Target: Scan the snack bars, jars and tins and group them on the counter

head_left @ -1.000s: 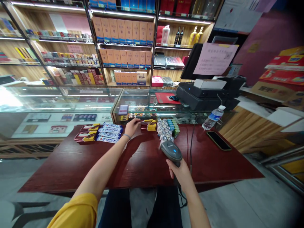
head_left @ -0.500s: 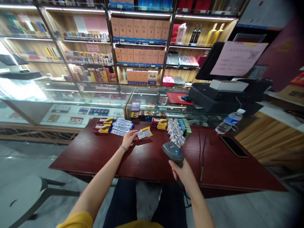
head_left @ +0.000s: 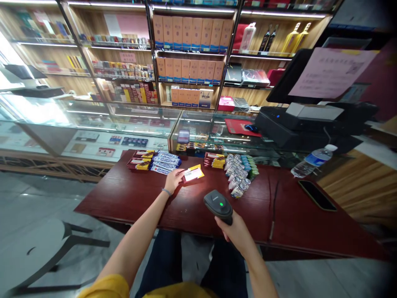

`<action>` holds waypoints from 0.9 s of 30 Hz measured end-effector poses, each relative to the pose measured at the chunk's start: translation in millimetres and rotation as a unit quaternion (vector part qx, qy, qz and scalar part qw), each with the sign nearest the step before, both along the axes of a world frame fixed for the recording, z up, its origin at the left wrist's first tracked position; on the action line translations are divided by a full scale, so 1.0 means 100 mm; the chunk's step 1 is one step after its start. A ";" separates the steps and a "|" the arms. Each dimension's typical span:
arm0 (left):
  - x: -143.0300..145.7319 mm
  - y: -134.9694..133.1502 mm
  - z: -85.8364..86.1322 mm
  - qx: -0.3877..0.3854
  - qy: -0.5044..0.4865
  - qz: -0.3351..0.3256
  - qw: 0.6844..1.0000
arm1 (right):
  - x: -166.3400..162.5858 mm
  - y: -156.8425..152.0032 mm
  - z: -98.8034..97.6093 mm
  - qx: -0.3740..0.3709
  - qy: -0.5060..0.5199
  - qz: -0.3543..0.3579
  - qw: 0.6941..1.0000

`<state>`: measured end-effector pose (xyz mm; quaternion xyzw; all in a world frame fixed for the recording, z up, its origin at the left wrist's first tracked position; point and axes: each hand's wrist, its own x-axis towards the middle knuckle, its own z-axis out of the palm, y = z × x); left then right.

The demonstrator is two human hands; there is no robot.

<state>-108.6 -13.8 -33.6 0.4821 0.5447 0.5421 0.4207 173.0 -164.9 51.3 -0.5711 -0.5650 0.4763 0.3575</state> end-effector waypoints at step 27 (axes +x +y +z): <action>-1.93 -0.49 0.60 0.156 0.288 0.130 0.936 | -0.01 0.05 -0.13 0.009 0.004 -0.013 1.000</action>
